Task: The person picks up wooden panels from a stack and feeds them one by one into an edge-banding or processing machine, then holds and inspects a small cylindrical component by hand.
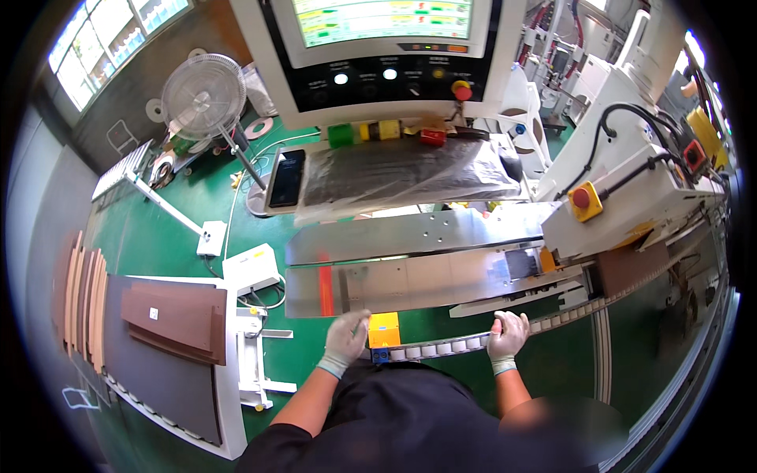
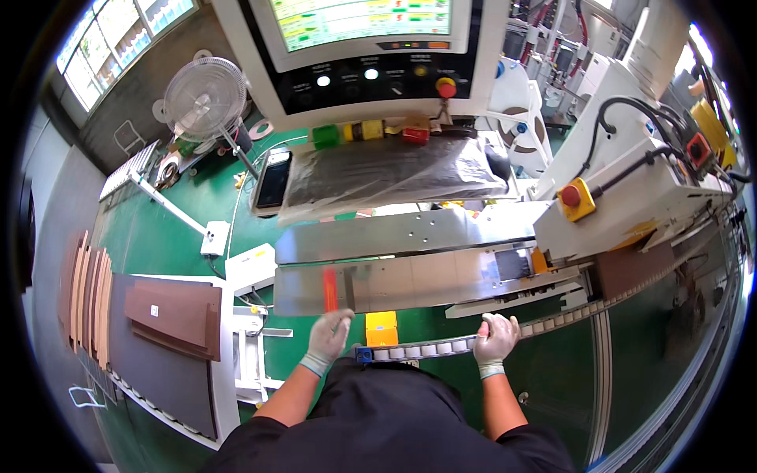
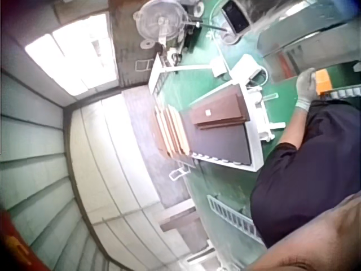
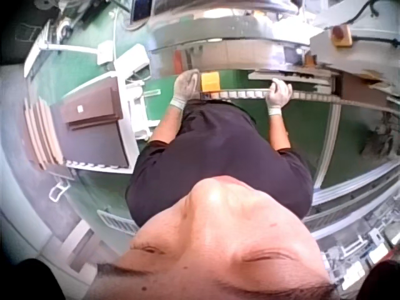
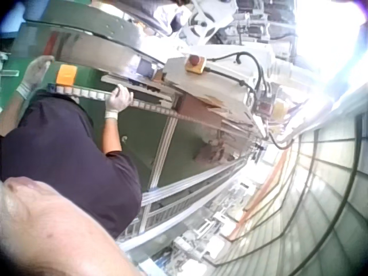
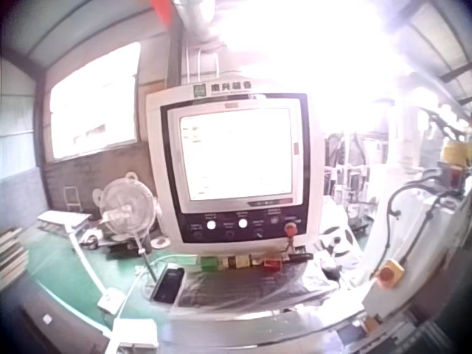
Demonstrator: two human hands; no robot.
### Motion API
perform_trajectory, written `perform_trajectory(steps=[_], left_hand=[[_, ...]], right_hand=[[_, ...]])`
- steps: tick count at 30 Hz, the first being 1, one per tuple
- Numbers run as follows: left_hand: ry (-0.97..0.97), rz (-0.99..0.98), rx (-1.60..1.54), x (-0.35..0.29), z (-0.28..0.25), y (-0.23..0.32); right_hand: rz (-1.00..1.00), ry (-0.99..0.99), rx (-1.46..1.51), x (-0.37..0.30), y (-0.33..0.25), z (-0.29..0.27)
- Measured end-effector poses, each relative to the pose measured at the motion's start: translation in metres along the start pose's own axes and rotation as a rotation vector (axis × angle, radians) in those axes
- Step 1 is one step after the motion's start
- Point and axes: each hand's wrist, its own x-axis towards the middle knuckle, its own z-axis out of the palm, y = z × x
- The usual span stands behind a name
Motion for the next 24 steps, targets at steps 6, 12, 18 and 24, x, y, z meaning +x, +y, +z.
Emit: perform_trajectory(steps=[6, 12, 18, 24], left_hand=[[0.265, 0.199, 0.27, 0.062, -0.053, -0.06], [0.199, 0.247, 0.431, 0.061, -0.054, -0.067], [0.146, 0.244, 0.407, 0.056, -0.061, -0.069], [0.118, 0.249, 0.408, 0.056, -0.06, -0.075]], right_hand=[[0.195, -0.103, -0.037, 0.01, -0.001, 0.001], [-0.039, 0.185, 0.554, 0.139, -0.127, -0.018], [-0.116, 0.01, 0.569, 0.294, -0.215, 0.019], [-0.03, -0.267, -0.148, 0.374, -0.267, 0.067]])
